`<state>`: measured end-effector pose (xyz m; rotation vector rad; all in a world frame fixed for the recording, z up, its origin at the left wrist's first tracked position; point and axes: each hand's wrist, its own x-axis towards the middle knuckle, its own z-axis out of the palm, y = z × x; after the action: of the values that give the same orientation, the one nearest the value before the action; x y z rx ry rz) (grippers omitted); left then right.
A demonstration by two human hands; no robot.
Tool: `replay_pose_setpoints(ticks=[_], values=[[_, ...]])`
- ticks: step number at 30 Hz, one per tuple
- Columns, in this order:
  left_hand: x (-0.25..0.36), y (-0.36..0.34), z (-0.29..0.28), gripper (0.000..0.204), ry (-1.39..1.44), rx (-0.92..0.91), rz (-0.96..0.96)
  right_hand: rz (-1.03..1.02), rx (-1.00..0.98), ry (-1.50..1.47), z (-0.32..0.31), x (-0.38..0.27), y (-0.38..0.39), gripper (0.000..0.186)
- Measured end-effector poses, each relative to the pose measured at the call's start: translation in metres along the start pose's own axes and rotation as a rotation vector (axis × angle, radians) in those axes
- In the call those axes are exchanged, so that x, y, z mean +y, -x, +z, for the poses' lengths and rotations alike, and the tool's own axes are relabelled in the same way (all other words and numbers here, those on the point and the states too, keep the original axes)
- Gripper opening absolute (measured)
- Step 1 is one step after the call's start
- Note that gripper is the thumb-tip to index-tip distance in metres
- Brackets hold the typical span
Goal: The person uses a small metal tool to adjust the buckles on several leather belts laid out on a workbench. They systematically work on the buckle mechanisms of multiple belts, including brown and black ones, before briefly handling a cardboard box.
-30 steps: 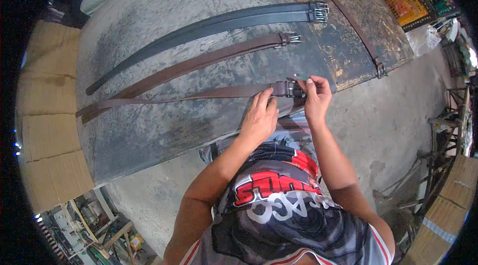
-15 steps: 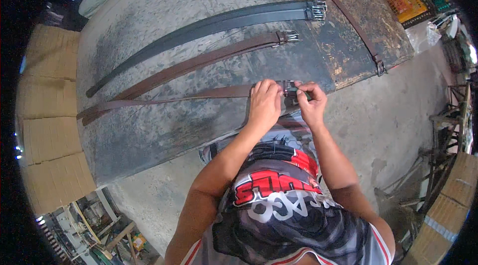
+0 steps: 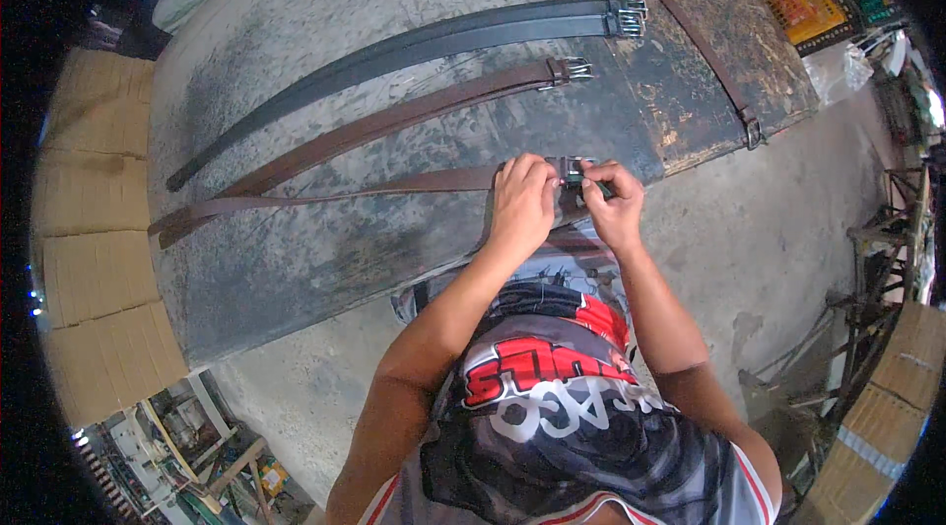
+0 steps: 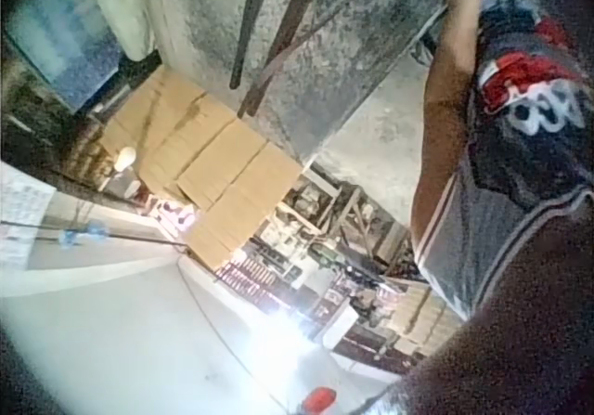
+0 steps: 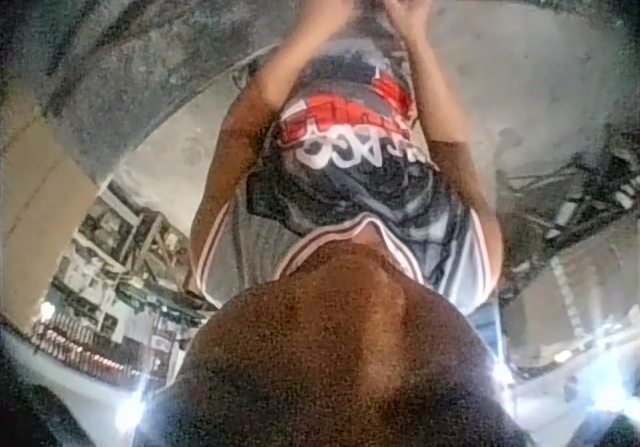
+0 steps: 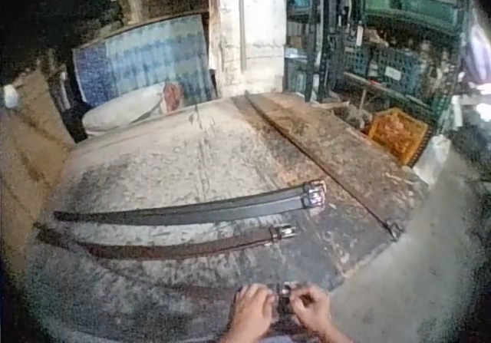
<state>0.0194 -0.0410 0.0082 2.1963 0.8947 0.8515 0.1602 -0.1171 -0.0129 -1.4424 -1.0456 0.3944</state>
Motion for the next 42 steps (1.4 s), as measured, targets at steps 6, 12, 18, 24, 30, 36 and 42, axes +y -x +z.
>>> replay_pose_setpoints(ticks=[6,12,18,24,30,36,42], values=[[-0.001,0.000,0.000,0.008,-0.002,0.005,0.007,-0.004,-0.012,-0.007,0.000,-0.003,-0.001,0.009],[-0.001,0.000,0.000,0.008,0.002,0.016,0.009,0.013,-0.012,-0.010,0.000,-0.003,0.000,0.009],[-0.001,0.002,-0.003,0.008,0.009,0.009,0.028,0.062,0.041,-0.088,-0.001,0.003,0.002,0.007],[0.005,0.021,-0.019,0.010,-0.136,-0.173,0.284,0.313,0.246,-0.426,0.004,0.006,-0.002,0.008],[-0.003,0.018,-0.030,0.009,-0.063,-0.222,0.311,0.374,0.423,-0.798,-0.025,0.006,-0.011,0.015],[-0.017,-0.025,-0.039,0.007,0.018,0.007,0.137,0.357,0.713,-0.431,-0.128,0.032,0.006,0.021],[-0.031,-0.070,-0.037,0.025,-0.316,0.007,0.105,0.548,1.010,-0.129,-0.246,0.125,0.099,0.012]])
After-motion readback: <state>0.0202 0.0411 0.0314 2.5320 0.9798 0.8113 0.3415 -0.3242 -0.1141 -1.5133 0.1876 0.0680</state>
